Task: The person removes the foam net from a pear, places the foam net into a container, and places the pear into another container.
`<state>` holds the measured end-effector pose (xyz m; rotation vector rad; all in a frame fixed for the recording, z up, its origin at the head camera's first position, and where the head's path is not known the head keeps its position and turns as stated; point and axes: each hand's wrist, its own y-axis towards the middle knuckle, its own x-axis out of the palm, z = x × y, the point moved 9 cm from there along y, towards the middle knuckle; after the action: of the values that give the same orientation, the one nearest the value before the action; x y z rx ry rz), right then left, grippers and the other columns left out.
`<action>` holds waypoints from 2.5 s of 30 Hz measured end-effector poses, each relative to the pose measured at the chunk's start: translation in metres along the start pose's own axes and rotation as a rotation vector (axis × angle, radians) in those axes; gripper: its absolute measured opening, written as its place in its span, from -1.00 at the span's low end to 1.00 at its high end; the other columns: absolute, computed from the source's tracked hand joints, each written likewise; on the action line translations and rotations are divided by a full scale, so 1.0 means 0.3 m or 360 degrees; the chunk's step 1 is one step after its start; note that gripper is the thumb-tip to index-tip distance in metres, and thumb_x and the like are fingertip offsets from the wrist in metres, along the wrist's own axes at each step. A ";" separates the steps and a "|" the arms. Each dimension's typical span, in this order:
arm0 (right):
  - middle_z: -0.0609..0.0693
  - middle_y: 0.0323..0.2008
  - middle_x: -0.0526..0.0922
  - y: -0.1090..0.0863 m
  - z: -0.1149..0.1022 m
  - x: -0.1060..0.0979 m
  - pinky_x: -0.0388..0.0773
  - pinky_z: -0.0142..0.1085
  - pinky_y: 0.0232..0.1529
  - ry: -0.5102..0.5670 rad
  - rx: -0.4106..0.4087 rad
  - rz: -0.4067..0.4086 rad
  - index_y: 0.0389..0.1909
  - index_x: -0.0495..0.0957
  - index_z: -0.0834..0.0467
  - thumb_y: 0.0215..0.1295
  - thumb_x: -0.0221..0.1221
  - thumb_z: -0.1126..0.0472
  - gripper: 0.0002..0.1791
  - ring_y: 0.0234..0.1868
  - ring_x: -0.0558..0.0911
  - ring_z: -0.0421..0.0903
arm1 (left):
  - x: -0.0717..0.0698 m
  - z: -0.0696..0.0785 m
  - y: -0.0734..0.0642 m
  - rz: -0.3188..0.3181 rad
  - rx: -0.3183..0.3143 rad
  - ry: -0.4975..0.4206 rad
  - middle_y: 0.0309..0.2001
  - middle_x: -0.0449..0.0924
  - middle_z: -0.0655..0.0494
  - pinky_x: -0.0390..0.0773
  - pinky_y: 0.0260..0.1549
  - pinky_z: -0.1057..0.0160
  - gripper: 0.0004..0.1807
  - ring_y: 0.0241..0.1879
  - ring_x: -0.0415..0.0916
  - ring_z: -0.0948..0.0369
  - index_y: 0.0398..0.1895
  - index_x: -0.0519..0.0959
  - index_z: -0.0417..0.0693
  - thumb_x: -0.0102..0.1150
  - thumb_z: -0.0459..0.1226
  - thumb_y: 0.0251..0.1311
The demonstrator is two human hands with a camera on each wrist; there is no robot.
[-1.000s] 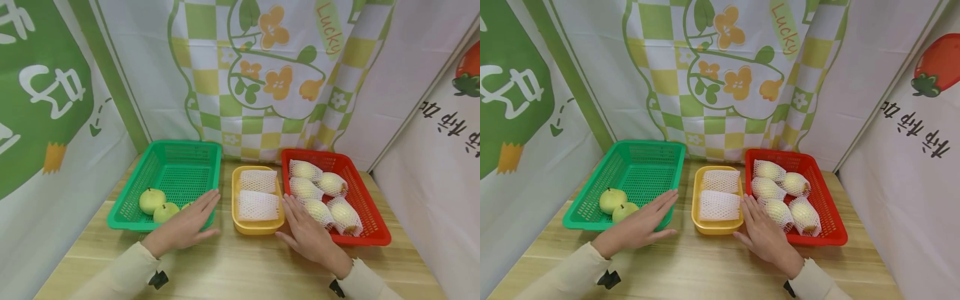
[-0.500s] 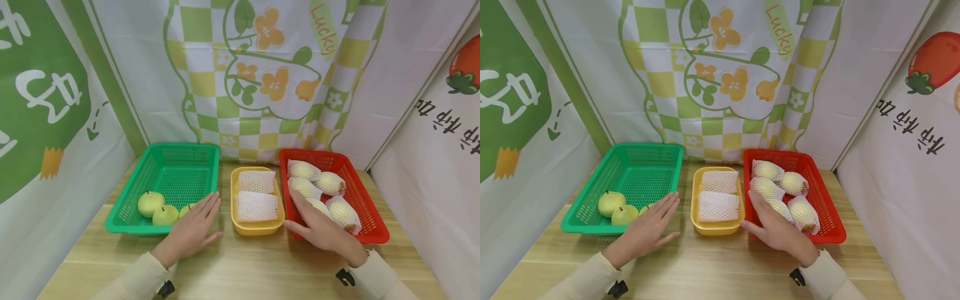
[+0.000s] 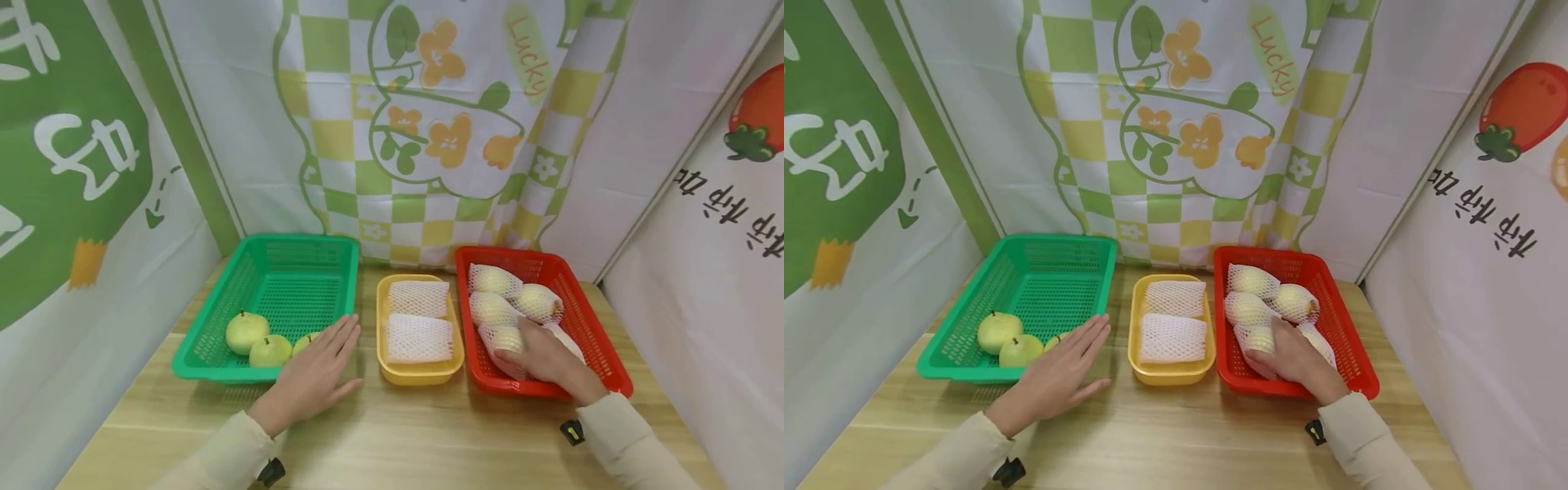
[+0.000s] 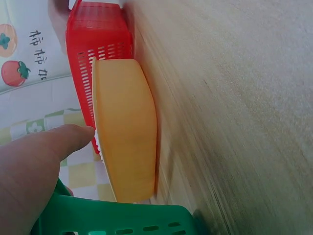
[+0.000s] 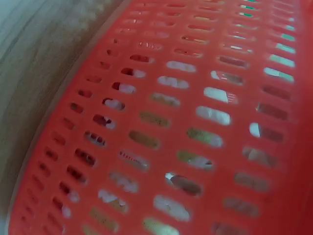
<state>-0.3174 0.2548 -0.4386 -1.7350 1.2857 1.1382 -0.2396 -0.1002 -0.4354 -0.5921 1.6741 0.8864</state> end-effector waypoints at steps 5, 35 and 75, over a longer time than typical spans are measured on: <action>0.38 0.12 0.65 0.009 -0.015 0.030 0.65 0.18 0.20 -0.0143 0.0027 -0.0040 0.34 0.34 0.52 0.25 0.42 -0.18 -0.02 0.06 0.68 0.21 | 0.006 0.003 0.001 -0.0003 0.0008 -0.0010 0.65 0.10 -0.29 0.22 0.60 -0.06 -0.02 0.65 0.11 -0.16 0.59 0.20 -0.38 0.19 0.19 0.43; 0.11 -0.24 0.68 -0.040 -0.171 -0.206 0.71 -0.17 -0.34 -0.0184 -0.0163 0.0127 0.13 0.51 0.39 0.05 0.50 0.16 -0.34 -0.37 0.61 -0.07 | 0.004 -0.004 0.003 0.0010 0.0004 0.0013 0.65 0.11 -0.29 0.21 0.60 -0.05 -0.03 0.64 0.13 -0.16 0.59 0.21 -0.38 0.18 0.19 0.44; 0.00 0.30 0.60 -0.167 -0.635 0.326 0.71 -0.18 0.12 -0.0209 -0.0875 -0.0304 0.52 0.32 0.12 0.07 0.53 -0.05 0.00 0.11 0.66 -0.15 | -0.006 -0.009 -0.004 0.0048 0.0009 -0.0052 0.65 0.10 -0.28 0.21 0.60 -0.05 -0.03 0.64 0.13 -0.16 0.60 0.20 -0.38 0.17 0.19 0.44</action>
<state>-0.2101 0.0637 -0.4551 -2.0717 0.7448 1.5583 -0.2398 -0.1030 -0.4335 -0.5475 1.6593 0.9082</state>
